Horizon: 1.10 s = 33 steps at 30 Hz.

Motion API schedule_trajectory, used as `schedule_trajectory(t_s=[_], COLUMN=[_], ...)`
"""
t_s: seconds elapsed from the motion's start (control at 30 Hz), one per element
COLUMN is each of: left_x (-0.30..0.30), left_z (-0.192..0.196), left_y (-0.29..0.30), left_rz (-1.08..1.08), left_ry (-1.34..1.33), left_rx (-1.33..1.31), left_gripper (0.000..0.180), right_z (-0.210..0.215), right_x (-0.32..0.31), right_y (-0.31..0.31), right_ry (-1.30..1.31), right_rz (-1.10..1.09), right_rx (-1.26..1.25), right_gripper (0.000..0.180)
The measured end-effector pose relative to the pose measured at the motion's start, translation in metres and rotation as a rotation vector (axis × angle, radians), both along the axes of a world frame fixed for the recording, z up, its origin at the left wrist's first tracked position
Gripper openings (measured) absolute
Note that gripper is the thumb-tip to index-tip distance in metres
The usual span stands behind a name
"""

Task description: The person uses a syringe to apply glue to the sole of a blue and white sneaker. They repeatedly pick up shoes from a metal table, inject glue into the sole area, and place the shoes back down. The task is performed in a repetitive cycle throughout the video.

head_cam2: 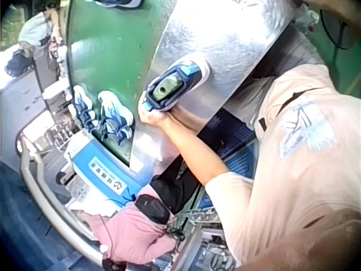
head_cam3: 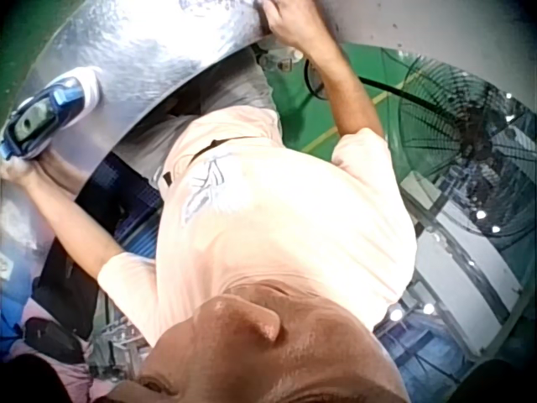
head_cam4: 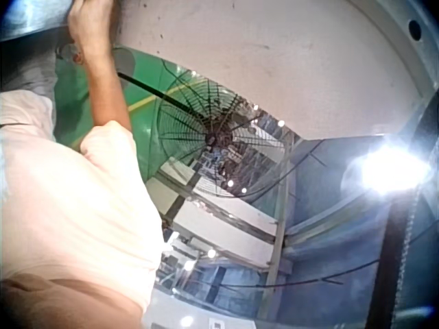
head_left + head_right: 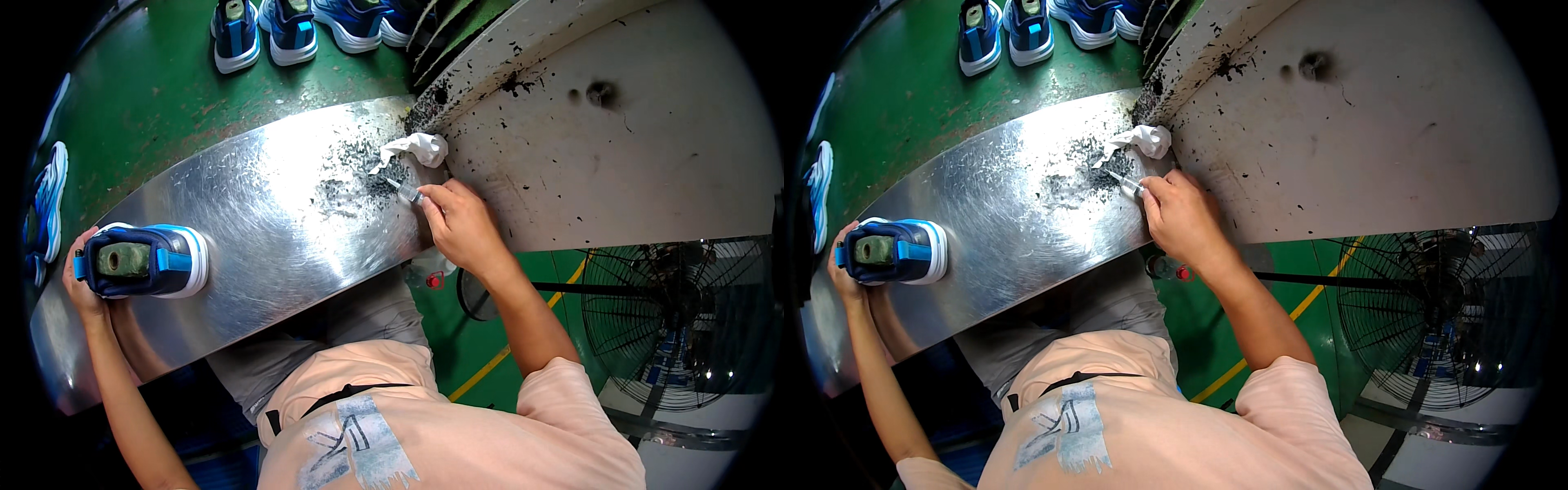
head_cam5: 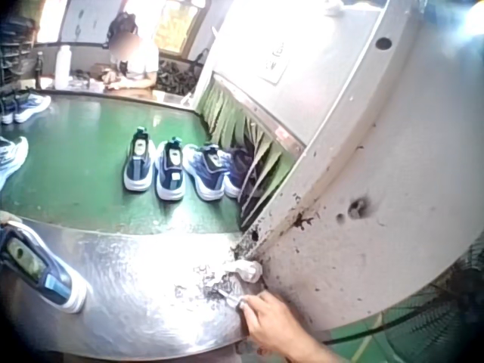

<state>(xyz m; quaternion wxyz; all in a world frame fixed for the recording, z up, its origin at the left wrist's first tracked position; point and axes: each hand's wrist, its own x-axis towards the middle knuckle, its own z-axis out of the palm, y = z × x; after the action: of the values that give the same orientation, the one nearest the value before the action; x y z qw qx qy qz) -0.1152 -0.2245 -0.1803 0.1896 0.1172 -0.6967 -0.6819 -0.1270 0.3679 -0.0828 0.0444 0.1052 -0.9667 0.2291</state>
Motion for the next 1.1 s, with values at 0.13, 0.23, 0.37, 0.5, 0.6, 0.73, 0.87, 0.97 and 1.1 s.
schedule_trajectory(t_s=[0.13, 0.23, 0.37, 0.5, 0.6, 0.73, 0.87, 0.97, 1.1], left_x=[0.000, -0.001, 0.000, -0.001, -0.001, -0.001, 0.000, -0.001, 0.000], left_z=[-0.001, 0.001, 0.001, 0.003, 0.006, 0.004, 0.005, 0.006, 0.005], left_y=[-0.001, 0.002, 0.001, 0.004, 0.007, -0.001, 0.003, 0.006, 0.004], left_rz=[0.000, -0.012, -0.016, -0.005, -0.004, -0.028, -0.014, -0.010, -0.021], left_ry=[0.008, 0.016, 0.012, 0.000, -0.010, -0.007, -0.013, -0.019, -0.011], left_rx=[-0.049, -0.027, -0.027, -0.027, -0.030, -0.016, -0.035, 0.001, -0.005], left_gripper=[0.032, 0.032, 0.032, 0.032, 0.032, 0.032, 0.032, 0.033, 0.034], right_z=[0.001, 0.002, 0.006, 0.010, 0.018, 0.020, 0.015, 0.012, 0.009], right_x=[0.001, 0.002, 0.004, 0.004, 0.006, 0.002, -0.002, -0.005, -0.007], right_y=[0.001, 0.001, 0.000, 0.000, -0.005, -0.019, -0.026, -0.027, -0.029], right_ry=[0.000, -0.007, -0.027, -0.078, -0.046, 0.020, 0.021, 0.017, 0.014], right_rz=[0.011, 0.006, -0.005, -0.028, -0.023, 0.058, 0.054, 0.040, 0.024], right_rx=[0.041, 0.037, 0.009, -0.013, -0.037, -0.039, 0.001, 0.016, 0.032], right_gripper=[0.019, 0.019, 0.019, 0.018, 0.018, 0.018, 0.016, 0.015, 0.016])
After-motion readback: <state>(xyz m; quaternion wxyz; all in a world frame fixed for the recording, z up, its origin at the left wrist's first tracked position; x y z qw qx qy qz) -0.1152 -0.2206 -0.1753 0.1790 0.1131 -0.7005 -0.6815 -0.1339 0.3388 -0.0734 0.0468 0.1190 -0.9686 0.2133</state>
